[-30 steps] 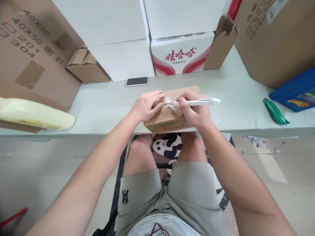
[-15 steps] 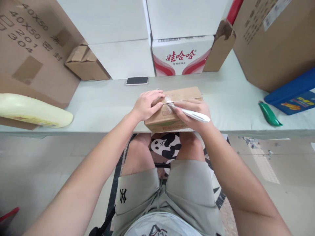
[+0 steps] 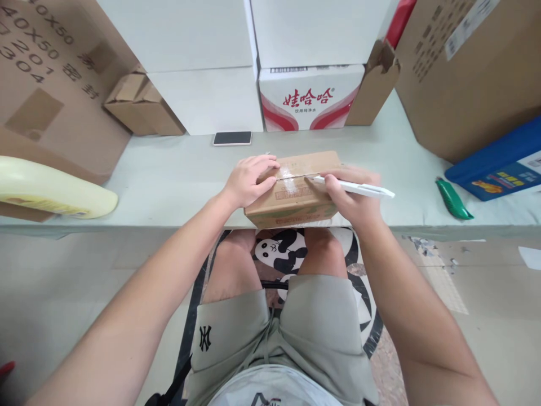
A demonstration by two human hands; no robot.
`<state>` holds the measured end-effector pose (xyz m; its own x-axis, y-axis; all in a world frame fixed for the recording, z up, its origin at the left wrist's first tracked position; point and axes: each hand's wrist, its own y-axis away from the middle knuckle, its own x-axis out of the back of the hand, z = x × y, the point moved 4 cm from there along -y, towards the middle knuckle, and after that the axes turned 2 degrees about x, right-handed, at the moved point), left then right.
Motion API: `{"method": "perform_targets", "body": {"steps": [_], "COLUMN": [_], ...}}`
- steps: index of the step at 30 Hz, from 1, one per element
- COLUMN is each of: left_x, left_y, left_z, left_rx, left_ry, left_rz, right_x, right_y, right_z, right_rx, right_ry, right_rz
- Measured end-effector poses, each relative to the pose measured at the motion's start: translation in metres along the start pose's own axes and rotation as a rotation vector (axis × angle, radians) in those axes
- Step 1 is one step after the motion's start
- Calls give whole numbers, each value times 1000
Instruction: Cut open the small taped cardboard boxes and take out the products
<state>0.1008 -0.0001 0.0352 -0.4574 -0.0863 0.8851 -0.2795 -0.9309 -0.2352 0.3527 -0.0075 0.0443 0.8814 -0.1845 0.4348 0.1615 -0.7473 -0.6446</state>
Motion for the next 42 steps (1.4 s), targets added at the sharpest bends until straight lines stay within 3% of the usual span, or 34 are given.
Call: {"method": "perform_targets", "body": {"steps": [5,10,24,35,39,42], "left_x": [0,0,0,-3,-2,-1], "left_y": [0,1,1,0,1,0], "left_z": [0,0,0,1,2,3], "left_rx": [10,15,22,31,25,26], "left_ry": [3,3,9,14,16,17], "left_rz": [-1,1,4,12,15,17], "right_x": [7,5,-1,1,1,2], "right_y": [-1,-1,-6,-4,-1,-1], "right_z": [8,6,2,13,26,32], "right_rx": [-45,80,6,-207,-349,-341], "right_ry": [19,-35,22,-46,-101,-106], "right_rz": [-12,-87,-53,27,136,191]}}
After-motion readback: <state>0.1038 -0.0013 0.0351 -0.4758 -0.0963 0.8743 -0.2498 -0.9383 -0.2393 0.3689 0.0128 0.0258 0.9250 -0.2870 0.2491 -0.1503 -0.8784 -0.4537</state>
